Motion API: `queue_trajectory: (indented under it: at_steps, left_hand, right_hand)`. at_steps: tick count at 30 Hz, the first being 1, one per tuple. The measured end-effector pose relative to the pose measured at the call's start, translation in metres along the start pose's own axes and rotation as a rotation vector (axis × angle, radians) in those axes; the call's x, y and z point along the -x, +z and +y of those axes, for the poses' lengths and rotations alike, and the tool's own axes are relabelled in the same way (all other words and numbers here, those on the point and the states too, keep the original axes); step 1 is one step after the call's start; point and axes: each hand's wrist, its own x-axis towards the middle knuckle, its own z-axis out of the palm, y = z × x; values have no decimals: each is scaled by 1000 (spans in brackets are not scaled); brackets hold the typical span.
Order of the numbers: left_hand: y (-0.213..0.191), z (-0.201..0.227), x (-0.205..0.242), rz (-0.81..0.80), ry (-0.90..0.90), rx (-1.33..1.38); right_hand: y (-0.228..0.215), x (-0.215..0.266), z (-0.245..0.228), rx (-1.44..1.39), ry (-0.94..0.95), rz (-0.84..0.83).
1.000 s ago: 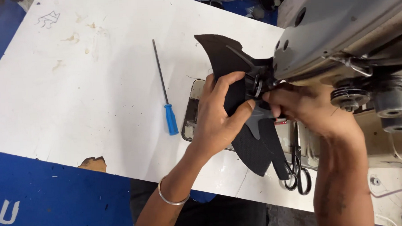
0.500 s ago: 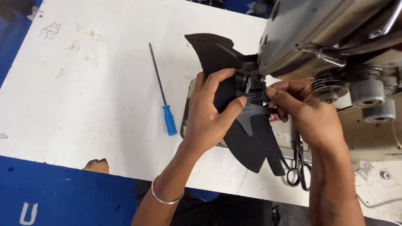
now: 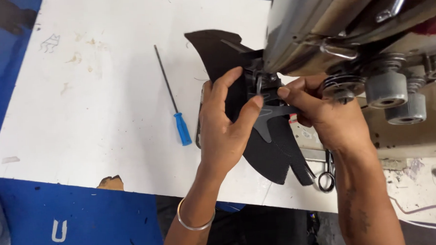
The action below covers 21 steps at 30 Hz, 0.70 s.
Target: The person stitches various components of a shoe upper using an industrial sewing machine.
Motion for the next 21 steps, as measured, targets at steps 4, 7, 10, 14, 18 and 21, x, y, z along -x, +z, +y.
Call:
queue_trajectory:
  at_steps: [4, 7, 10, 14, 18, 21]
  left_hand:
    - [12, -5, 0, 71, 75, -92]
    - [9, -11, 1, 69, 81, -35]
    - [6, -12, 1, 73, 168, -69]
    - [7, -16, 2, 66, 135, -54]
    - [10, -12, -1, 78, 59, -57]
    - [8, -16, -2, 59, 97, -50]
  right_hand:
    - [-6, 0, -3, 15, -45, -64]
    - [-9, 0, -10, 172, -29, -60]
    - [-8, -5, -4, 155, -64, -28]
    - [-5, -10, 7, 144, -102, -108]
    - [-6, -14, 15, 95, -124, -95]
    - [-10, -16, 17, 20, 13, -76]
